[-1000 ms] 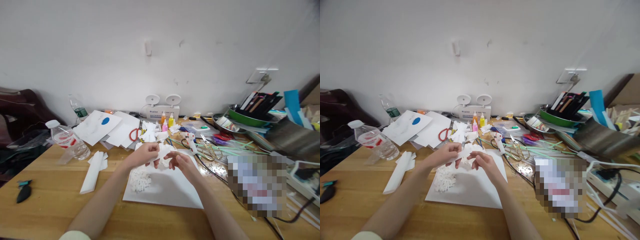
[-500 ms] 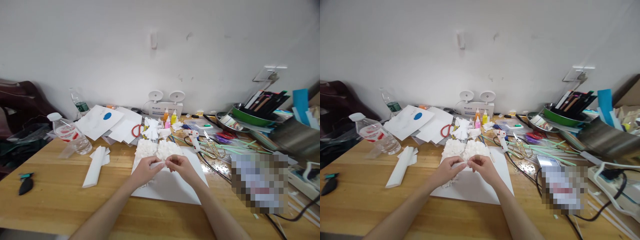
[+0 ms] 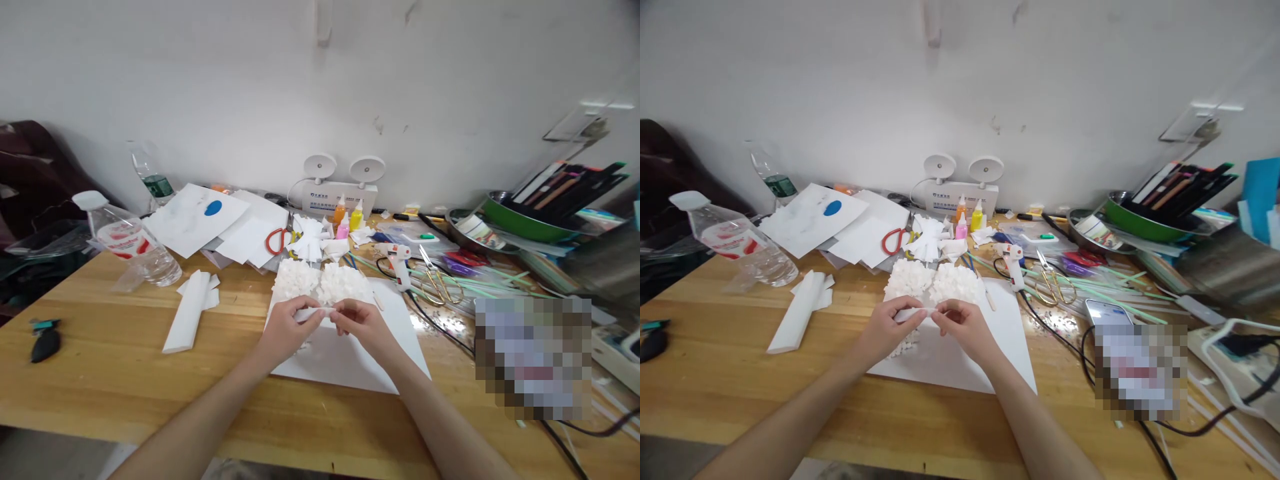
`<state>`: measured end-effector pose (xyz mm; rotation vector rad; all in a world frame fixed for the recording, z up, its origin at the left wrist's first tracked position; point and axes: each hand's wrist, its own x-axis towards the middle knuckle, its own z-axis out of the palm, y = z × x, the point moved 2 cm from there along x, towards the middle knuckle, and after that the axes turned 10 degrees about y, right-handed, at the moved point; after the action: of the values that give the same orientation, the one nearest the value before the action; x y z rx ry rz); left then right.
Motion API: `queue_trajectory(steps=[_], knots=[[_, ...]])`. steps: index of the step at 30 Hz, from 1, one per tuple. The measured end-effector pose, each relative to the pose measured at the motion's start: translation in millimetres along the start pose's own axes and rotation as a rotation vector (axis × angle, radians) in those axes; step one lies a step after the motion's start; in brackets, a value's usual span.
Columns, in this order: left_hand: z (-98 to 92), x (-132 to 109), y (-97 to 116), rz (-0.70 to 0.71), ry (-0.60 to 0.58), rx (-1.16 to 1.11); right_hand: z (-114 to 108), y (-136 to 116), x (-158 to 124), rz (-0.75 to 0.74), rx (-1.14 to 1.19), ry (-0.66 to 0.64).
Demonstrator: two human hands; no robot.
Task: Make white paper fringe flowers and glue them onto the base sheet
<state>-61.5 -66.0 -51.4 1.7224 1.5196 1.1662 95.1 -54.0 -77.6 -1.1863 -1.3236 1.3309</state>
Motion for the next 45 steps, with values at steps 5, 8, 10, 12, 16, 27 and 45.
queue_trajectory(steps=[5,8,10,12,16,27,45], knots=[[3.3,-0.3,-4.9,-0.033,0.033,0.002,-0.4,-1.2,-1.2,-0.006,0.026,0.024],[4.8,-1.0,-6.1,-0.038,0.03,0.001,0.4,-2.5,-2.2,-0.003,0.049,0.017],[6.0,-1.9,-5.7,-0.033,0.024,-0.005,1.5,-2.8,-2.8,-0.002,0.067,0.004],[7.3,-2.8,-4.6,-0.014,0.01,-0.01,2.8,-2.3,-3.5,-0.009,0.071,-0.006],[9.1,-3.2,-1.5,0.065,0.016,0.01,4.9,-0.9,-4.7,-0.041,0.039,0.002],[11.3,-4.2,-1.7,0.042,0.006,-0.061,5.9,-1.0,-5.8,-0.095,-0.019,0.069],[13.1,-5.3,-3.3,0.012,-0.03,-0.184,3.3,-4.4,-7.8,-0.128,-0.112,0.159]])
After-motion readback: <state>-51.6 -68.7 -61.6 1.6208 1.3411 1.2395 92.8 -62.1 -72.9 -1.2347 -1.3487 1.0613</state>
